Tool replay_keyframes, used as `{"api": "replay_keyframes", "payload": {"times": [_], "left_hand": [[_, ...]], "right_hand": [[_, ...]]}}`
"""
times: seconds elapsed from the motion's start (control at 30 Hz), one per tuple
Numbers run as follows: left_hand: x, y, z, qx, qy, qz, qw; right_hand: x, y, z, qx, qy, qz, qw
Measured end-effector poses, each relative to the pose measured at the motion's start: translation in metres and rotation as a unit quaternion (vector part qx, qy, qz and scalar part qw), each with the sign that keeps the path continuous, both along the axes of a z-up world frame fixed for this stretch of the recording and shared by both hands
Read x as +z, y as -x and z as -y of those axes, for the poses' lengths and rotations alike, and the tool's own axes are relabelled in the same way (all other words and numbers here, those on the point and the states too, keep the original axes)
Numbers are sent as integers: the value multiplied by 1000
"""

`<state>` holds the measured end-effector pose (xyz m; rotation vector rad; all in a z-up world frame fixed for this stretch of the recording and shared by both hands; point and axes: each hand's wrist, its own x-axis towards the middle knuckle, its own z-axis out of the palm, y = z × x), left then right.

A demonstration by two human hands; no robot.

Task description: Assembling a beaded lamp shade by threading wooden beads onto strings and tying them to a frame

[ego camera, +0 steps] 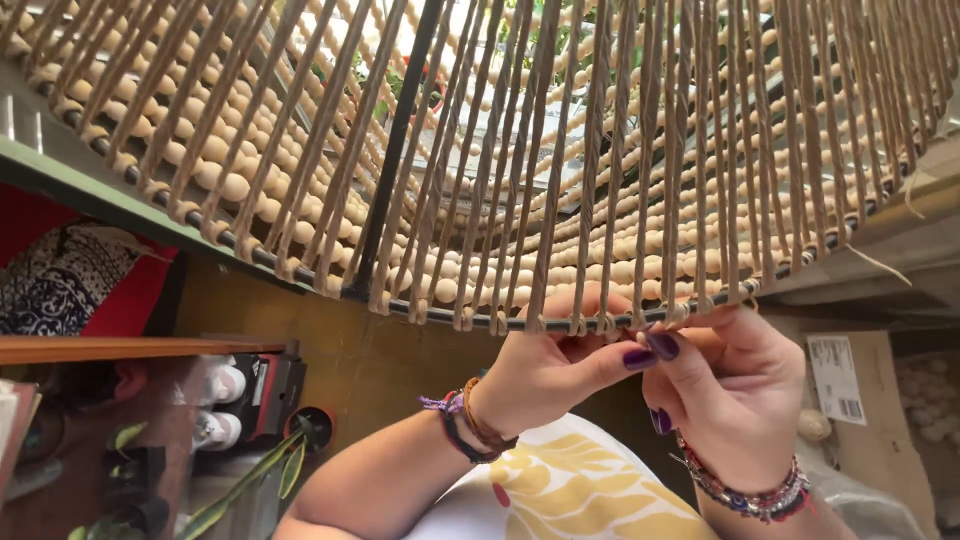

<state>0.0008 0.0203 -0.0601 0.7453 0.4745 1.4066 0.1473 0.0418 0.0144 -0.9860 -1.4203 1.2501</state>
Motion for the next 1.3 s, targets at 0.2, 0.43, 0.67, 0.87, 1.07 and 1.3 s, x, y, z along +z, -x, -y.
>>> {"api": "replay_keyframes", "payload": {"times": [0.2,0.43,0.67,0.87,1.07,1.3], "left_hand": [[-10,-5,-6,15,-5,4,1000],[4,9,-3,-38,32,4,999],[16,26,-4,-28,-25,-37,999],[16,29,-3,-48,-21,-47,998],[18,28,-1,-48,31,-75,996],[31,31,-9,108,-147,-197,963]], "right_hand": [[-1,-5,-5,19,-8,7,1000],[2,4,-3,-9,7,-85,996],[17,21,-2,13,51,-131,990],[16,18,0,10,68,-120,990],[13,14,0,11,53,-124,991],[-1,1,-2,-27,61,-121,990]]}}
